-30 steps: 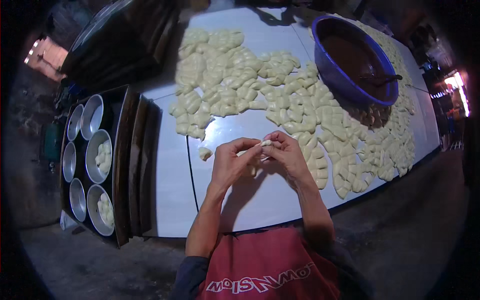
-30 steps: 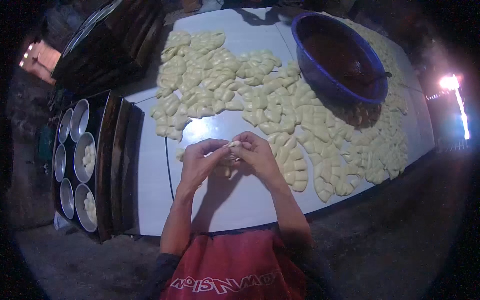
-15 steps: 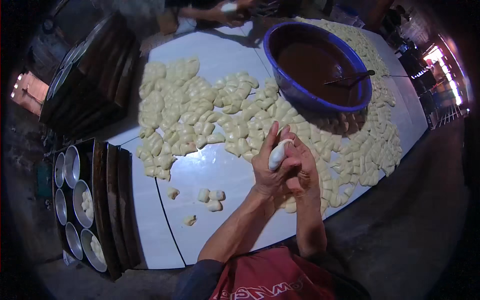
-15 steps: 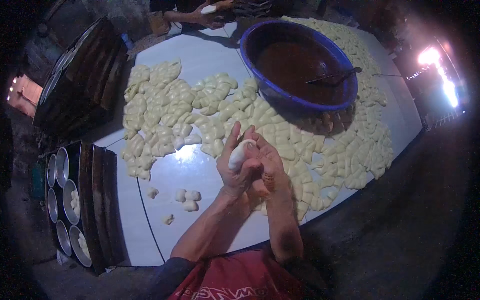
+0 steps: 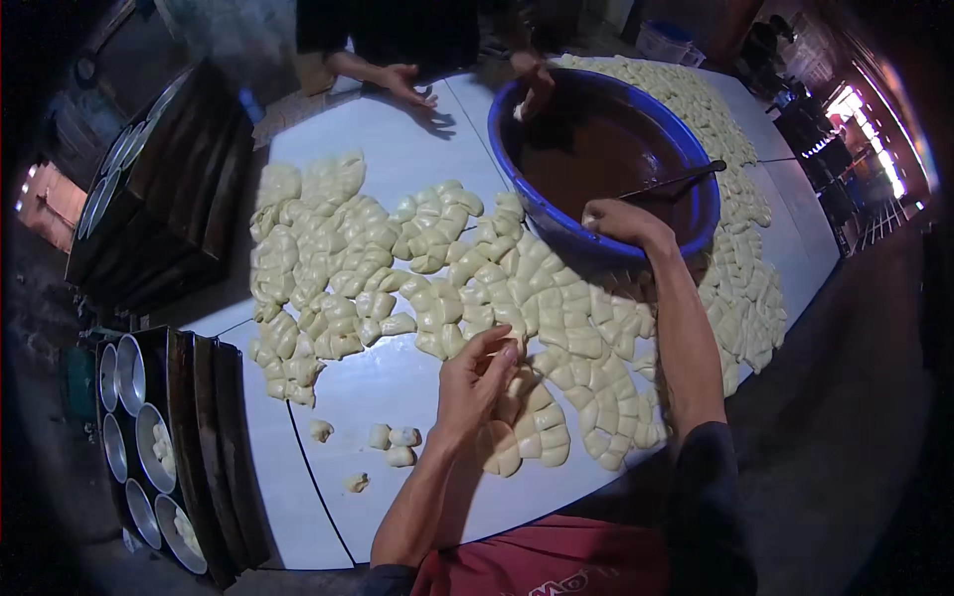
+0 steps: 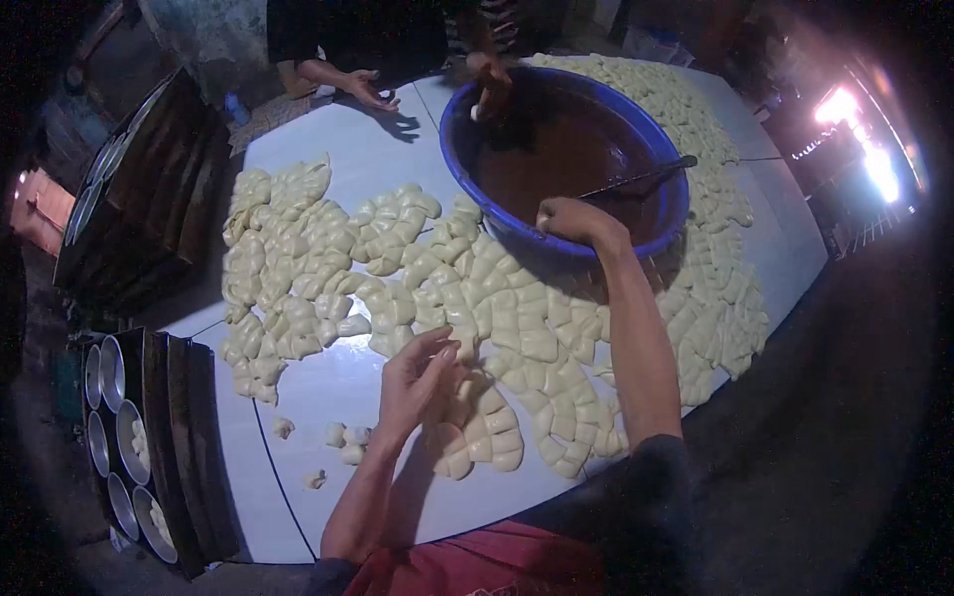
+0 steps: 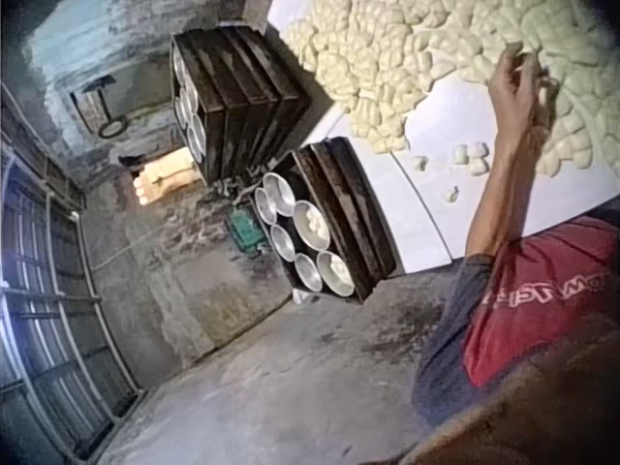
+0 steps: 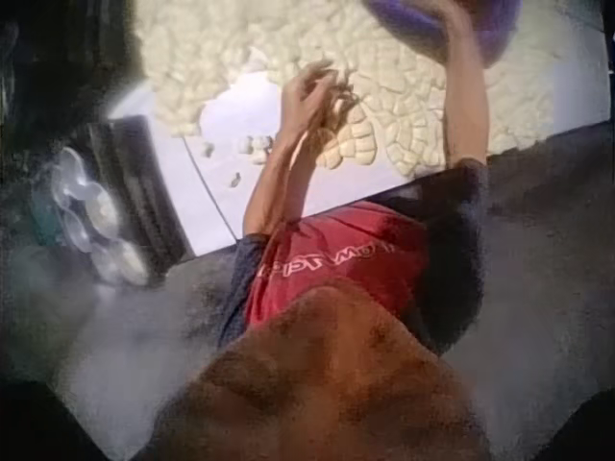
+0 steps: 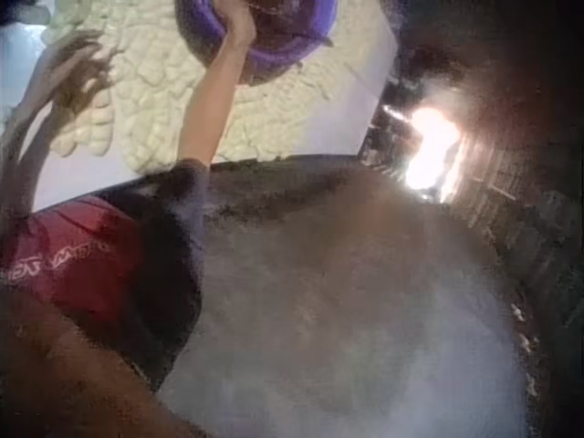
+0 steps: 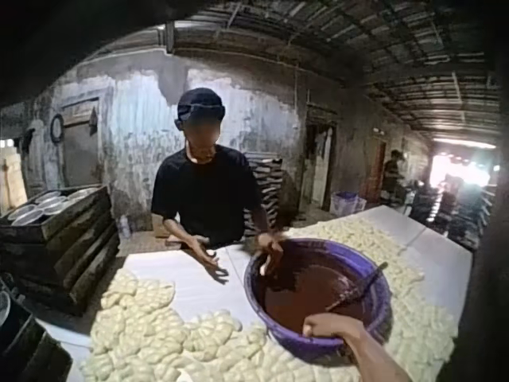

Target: The person fills small pieces of dough with a dark filling from a bowl and rolls them into shapes before placing them into circular baking tins on a tray.

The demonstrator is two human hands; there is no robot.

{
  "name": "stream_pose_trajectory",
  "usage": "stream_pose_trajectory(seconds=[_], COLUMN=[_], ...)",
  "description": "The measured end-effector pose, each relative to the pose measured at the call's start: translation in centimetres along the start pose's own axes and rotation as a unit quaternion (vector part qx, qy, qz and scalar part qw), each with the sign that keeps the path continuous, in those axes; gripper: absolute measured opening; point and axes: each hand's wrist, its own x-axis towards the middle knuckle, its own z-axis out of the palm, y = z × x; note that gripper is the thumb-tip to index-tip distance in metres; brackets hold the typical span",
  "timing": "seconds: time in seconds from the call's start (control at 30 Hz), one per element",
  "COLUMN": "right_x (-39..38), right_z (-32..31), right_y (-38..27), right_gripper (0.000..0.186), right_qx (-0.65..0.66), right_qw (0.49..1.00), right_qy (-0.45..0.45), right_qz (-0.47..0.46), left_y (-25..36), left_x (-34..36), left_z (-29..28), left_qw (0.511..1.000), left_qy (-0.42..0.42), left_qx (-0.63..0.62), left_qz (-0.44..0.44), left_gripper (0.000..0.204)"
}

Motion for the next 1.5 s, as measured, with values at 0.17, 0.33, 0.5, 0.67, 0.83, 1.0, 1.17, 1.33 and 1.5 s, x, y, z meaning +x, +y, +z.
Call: stream_pose_trajectory(seconds=[0.17,0.33,0.5,0.67,0.83,1.0,1.17,1.33,1.5], right_x=[-1.2,-3.5,-8.3,-11.2,-13.6,-15.5,-14.7,-14.5,-15.9], right_z=[-1.6,0.1,4.5,12.6,16.4,21.3,23.7,22.9,22.4], right_y=[-1.3,-3.9,-9.9,-14.8,-18.3,-22.2,-23.9,-25.0,-24.7], right_gripper=[0.012,0.014,0.016,0.015,0.028,0.054,0.026,0.026,0.037], right_qx=[0.351,0.468,0.656,0.758,0.749,0.536,0.250,0.490,0.447], right_qw=[0.936,0.867,0.742,0.648,0.655,0.830,0.901,0.859,0.872], right_qy=[-0.009,0.147,0.082,0.031,-0.041,0.102,0.303,0.108,0.061], right_qz=[-0.020,-0.086,-0.113,-0.067,-0.091,-0.114,-0.185,-0.105,-0.191], left_y=[-0.3,0.3,0.4,0.9,-3.4,-3.3,-2.9,-0.1,0.8], left_x=[-1.2,-1.0,0.0,-1.3,-3.8,-5.8,-6.8,-6.7,-6.7], left_z=[-1.0,0.2,1.2,-0.1,-6.0,-8.7,-9.4,-13.1,-15.4], left_qw=[0.999,1.000,0.984,0.912,0.914,0.926,0.963,0.974,0.975], left_qy=[-0.007,-0.015,-0.053,-0.057,0.050,0.149,0.221,0.111,0.058], left_qx=[0.026,0.001,-0.168,-0.398,-0.401,-0.345,-0.105,-0.198,-0.204], left_qz=[-0.044,-0.011,-0.022,-0.086,-0.040,-0.020,0.111,0.001,-0.068], left_gripper=[0.038,0.036,0.045,0.043,0.028,0.025,0.039,0.037,0.035])
